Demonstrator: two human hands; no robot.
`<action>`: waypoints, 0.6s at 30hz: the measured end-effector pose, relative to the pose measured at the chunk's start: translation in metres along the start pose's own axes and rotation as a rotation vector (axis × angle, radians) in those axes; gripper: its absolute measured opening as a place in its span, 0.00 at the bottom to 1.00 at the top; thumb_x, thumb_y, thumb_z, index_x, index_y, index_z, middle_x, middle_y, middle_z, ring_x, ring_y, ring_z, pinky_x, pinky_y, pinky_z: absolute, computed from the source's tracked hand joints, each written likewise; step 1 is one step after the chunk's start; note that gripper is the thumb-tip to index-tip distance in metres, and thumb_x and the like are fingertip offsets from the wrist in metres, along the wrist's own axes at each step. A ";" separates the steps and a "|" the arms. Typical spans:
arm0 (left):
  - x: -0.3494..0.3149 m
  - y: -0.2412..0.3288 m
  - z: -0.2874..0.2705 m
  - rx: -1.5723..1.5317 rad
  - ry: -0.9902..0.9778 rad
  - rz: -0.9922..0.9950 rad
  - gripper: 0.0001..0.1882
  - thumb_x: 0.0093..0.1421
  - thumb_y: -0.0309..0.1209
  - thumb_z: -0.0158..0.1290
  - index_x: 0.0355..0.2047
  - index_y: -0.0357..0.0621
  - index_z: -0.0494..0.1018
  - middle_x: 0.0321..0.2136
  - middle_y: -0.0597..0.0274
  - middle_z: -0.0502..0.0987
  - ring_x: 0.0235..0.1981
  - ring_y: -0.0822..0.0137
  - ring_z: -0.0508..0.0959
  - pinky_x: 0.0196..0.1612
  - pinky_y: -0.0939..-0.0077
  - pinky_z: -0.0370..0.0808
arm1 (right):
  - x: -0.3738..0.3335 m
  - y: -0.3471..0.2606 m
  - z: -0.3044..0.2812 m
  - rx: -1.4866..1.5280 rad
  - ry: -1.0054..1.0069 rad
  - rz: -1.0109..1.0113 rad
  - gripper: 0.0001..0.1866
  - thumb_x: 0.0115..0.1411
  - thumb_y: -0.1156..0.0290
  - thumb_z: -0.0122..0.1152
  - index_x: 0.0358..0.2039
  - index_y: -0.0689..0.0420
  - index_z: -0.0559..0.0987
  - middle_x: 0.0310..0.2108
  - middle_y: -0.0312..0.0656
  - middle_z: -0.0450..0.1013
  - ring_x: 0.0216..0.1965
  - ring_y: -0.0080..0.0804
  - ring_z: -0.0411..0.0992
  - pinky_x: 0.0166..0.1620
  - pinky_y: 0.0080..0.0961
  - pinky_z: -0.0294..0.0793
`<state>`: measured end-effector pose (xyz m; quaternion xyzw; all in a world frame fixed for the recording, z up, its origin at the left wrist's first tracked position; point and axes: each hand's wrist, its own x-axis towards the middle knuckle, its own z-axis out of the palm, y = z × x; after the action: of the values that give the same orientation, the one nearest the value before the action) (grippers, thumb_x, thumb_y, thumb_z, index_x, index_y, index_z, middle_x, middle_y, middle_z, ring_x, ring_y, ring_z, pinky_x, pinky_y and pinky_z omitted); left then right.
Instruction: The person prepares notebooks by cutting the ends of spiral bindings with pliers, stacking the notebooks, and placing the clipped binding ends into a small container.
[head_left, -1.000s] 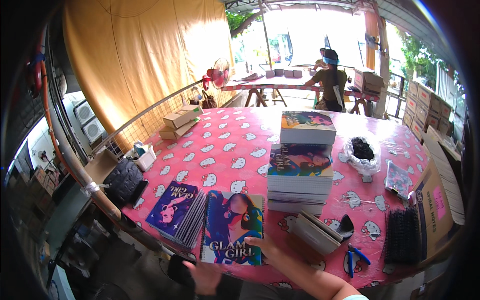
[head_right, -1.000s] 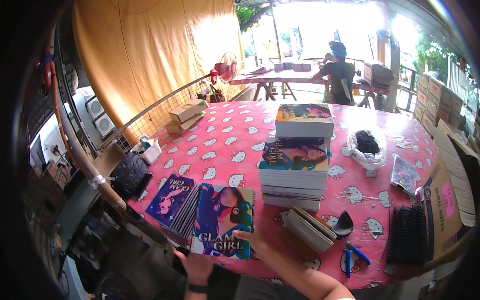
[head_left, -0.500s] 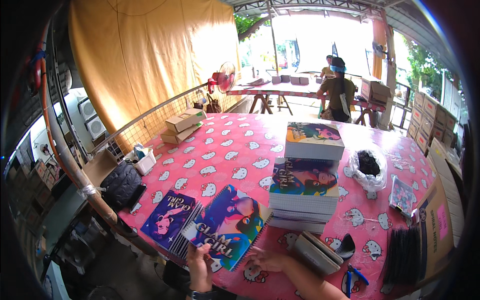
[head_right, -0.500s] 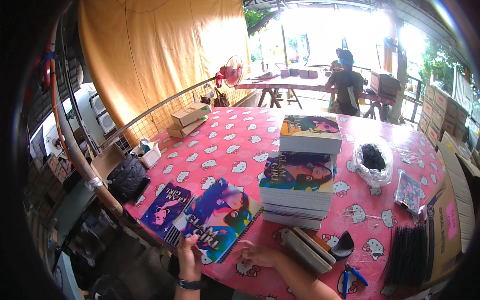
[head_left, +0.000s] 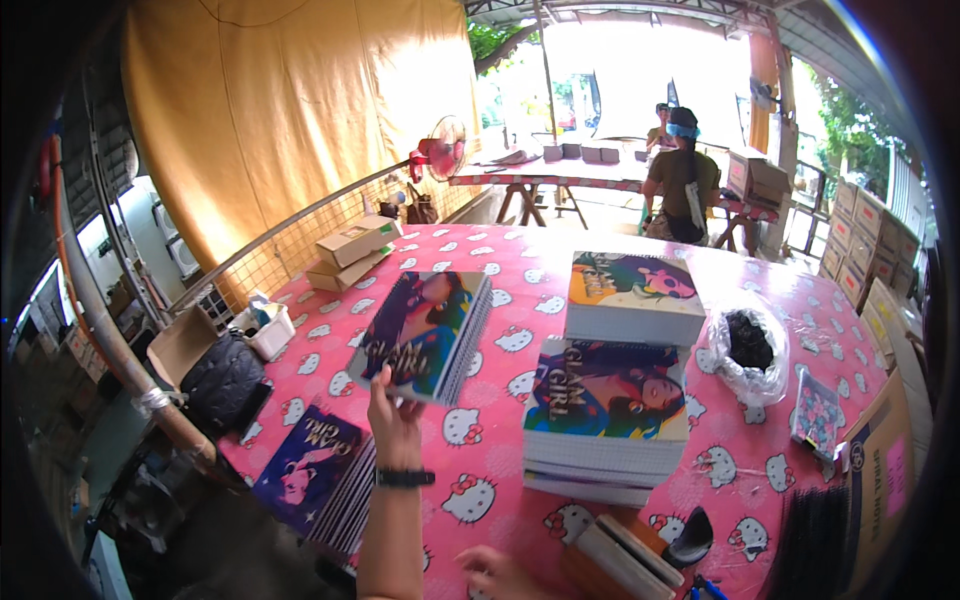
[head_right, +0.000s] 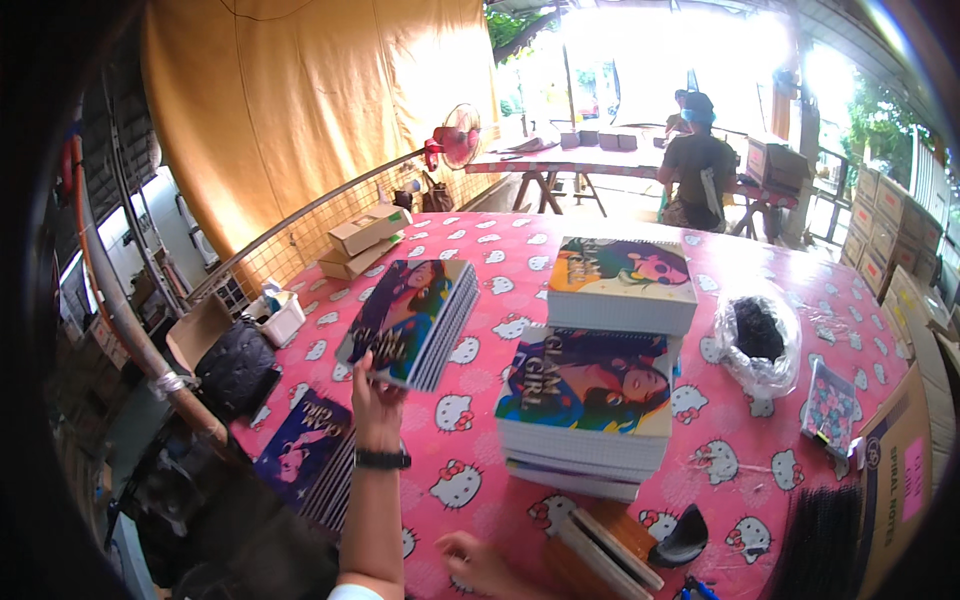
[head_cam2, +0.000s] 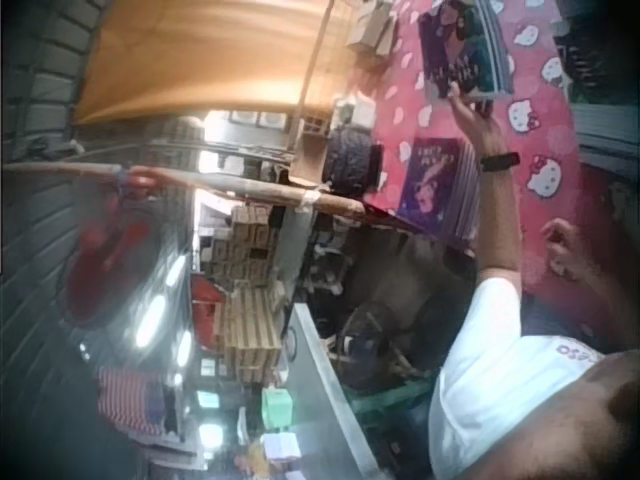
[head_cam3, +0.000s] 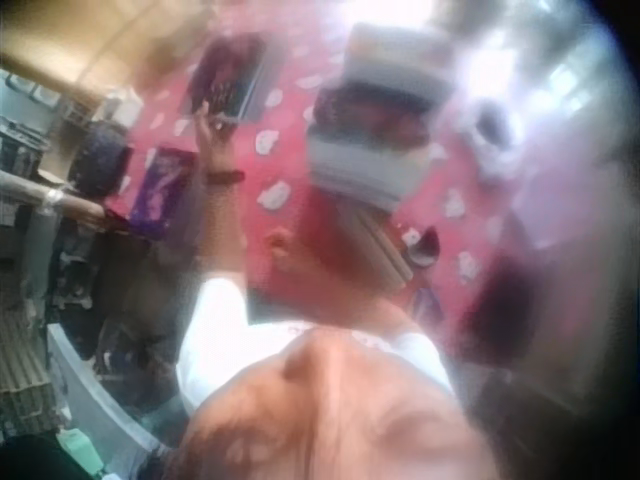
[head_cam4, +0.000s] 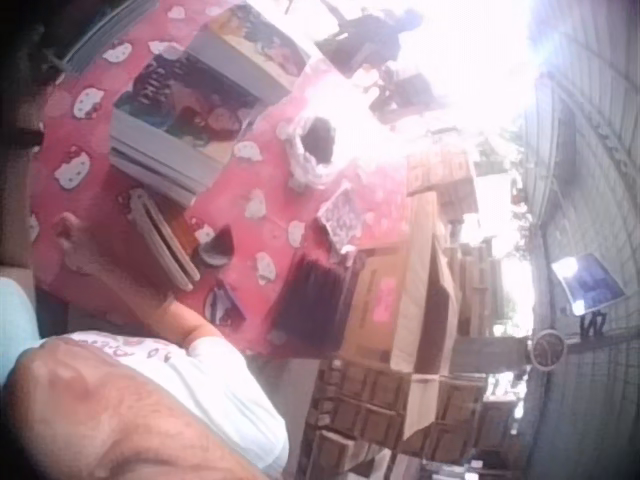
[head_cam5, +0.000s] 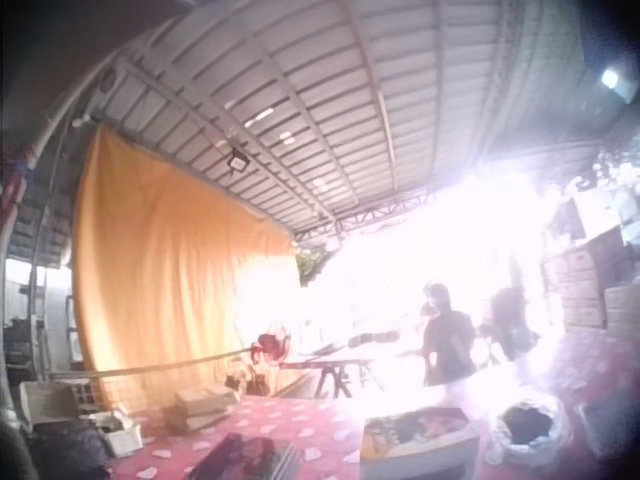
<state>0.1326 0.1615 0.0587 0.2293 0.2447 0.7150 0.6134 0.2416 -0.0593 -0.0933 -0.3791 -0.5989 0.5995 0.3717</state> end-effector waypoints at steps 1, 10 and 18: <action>0.031 -0.010 0.000 0.003 0.019 -0.012 0.15 0.56 0.41 0.56 0.37 0.48 0.68 0.32 0.66 0.72 0.31 0.69 0.74 0.31 0.71 0.75 | 0.000 0.004 0.010 -0.176 0.034 -0.143 0.15 0.56 0.74 0.56 0.46 0.58 0.72 0.37 0.42 0.73 0.35 0.29 0.75 0.36 0.27 0.74; 0.245 -0.102 -0.023 0.255 0.102 -0.007 0.15 0.51 0.45 0.57 0.32 0.50 0.73 0.28 0.64 0.71 0.28 0.65 0.74 0.27 0.65 0.76 | -0.013 -0.085 -0.002 -0.305 0.244 -0.143 0.04 0.44 0.75 0.58 0.20 0.58 0.71 0.19 0.50 0.71 0.23 0.47 0.73 0.26 0.40 0.69; 0.312 -0.130 -0.090 0.416 0.153 -0.225 0.18 0.47 0.43 0.59 0.31 0.46 0.68 0.30 0.59 0.72 0.32 0.59 0.76 0.32 0.56 0.77 | 0.009 -0.062 -0.016 -0.119 -0.028 -0.049 0.08 0.45 0.78 0.58 0.28 0.59 0.76 0.22 0.49 0.73 0.25 0.45 0.74 0.29 0.37 0.71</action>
<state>0.1307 0.4805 -0.0842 0.2671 0.4562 0.5918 0.6085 0.2515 -0.0440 -0.0317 -0.3775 -0.6475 0.5590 0.3547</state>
